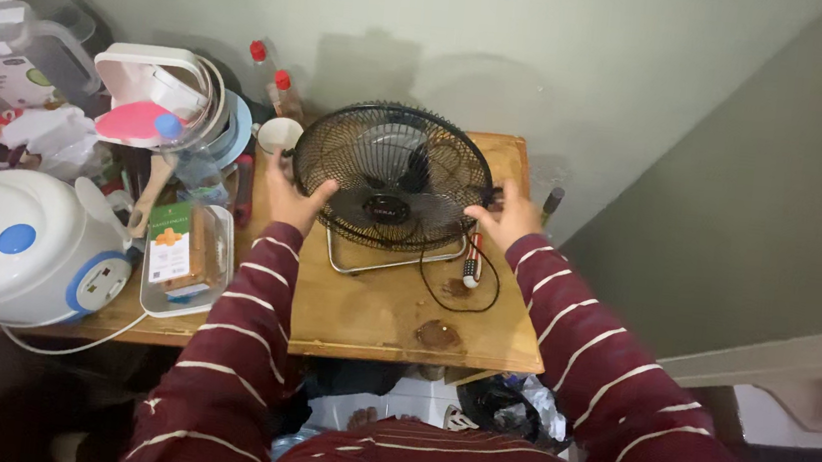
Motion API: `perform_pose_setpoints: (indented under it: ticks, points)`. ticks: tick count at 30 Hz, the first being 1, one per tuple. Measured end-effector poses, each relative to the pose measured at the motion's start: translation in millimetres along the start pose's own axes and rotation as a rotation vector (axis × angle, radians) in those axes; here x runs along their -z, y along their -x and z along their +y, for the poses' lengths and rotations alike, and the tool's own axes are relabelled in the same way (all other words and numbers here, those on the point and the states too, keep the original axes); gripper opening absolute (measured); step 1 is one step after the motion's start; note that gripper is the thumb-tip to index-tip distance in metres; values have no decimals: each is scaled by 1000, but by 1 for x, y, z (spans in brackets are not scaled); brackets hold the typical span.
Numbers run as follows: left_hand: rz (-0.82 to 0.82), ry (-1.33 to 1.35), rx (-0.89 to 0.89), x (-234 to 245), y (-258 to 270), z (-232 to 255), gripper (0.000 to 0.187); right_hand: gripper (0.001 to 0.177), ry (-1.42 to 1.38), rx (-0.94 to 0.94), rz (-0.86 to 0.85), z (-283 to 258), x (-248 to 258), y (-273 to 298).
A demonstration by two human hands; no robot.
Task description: The person removes the front grille of a small electric fan, then uses a screwdriver to unscrew and remove the fan blade from the motor shaft. The blade and grille are placed on the table. The person then reattaches the front grille to the fan base.
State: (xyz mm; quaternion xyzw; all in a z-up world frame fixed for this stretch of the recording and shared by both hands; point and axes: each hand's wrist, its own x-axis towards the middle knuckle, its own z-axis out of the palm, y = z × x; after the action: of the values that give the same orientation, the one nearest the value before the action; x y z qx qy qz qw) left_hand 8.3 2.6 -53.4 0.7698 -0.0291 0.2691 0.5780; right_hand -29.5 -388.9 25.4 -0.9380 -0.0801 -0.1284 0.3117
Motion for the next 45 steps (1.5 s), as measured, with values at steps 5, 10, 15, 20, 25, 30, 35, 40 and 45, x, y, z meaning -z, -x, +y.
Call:
perform_pose_setpoints:
  ticks: [5, 10, 15, 20, 25, 30, 35, 40, 45]
  points:
    - [-105, -47, 178, -13, 31, -52, 114, 65, -315, -126, -6, 23, -22, 3]
    - [-63, 281, 156, -26, 32, -39, 102, 66, -345, -104, 41, 40, -31, -4]
    - [-4, 184, 179, -32, 3, -11, 100, 68, -265, -113, -27, 51, -22, -45]
    - [65, -48, 246, -42, -29, 0, 100, 65, -147, -172, -62, 46, -9, -95]
    - [126, -149, 345, -49, -58, -7, 87, 63, -338, -246, 41, 17, -17, -122]
    - [174, 23, 228, -50, -66, -18, 87, 41, -604, -514, -39, 18, -46, -104]
    - [154, -78, 269, -50, -67, -31, 89, 55, -1206, -786, -139, 23, -128, -23]
    - [202, -103, 296, -56, -71, -43, 93, 71, -577, -279, -356, -11, -178, 15]
    - [196, 63, 252, -56, -70, -44, 92, 84, -165, -136, -339, -61, -177, 11]
